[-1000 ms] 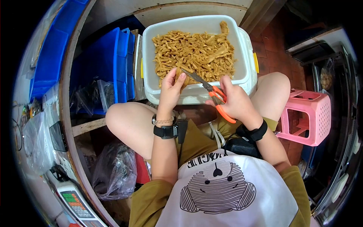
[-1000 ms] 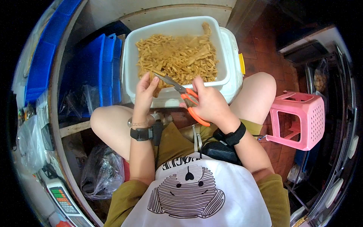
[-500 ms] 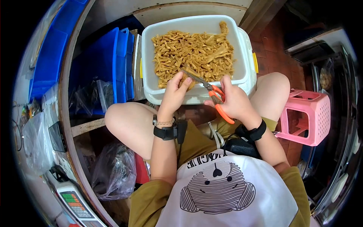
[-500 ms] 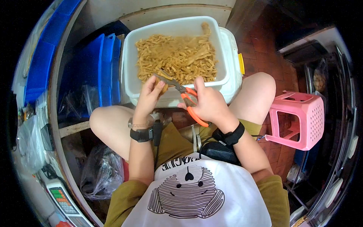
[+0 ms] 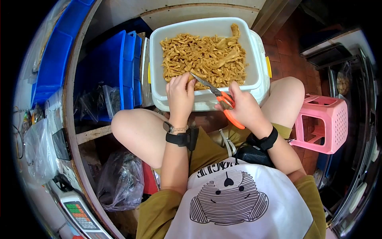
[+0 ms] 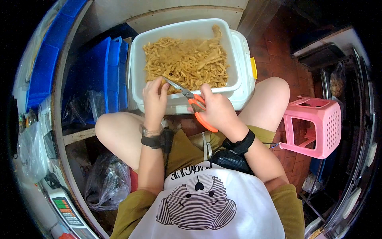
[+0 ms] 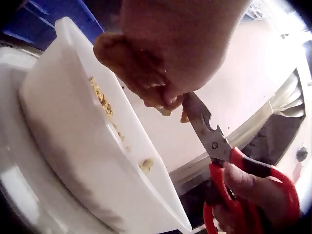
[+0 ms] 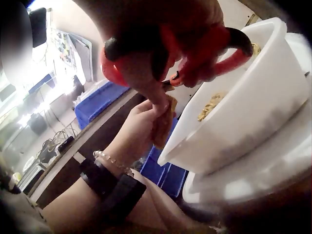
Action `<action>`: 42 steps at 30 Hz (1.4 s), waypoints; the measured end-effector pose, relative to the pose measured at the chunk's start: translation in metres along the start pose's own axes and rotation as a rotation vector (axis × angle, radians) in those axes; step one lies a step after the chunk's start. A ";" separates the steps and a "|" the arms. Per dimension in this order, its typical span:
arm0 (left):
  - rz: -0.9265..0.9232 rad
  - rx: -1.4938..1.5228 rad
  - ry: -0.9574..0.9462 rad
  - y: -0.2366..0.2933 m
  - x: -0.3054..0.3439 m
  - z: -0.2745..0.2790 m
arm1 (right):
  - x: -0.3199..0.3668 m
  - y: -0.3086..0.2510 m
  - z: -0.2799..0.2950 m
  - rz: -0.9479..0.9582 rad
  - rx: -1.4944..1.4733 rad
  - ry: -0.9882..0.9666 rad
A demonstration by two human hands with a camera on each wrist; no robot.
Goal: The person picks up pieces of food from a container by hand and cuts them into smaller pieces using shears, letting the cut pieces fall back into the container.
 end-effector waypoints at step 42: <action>0.379 1.061 -0.101 -0.043 0.006 -0.030 | 0.001 0.004 0.004 0.021 0.039 -0.027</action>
Point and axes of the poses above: each hand's wrist, its own x-axis away from the middle knuckle, its own z-axis out of the back of the hand, y = z × x, the point moved 10 cm from there along -x, towards the middle knuckle, and after that the axes turned 1 degree about -x, right-handed, at the moved point
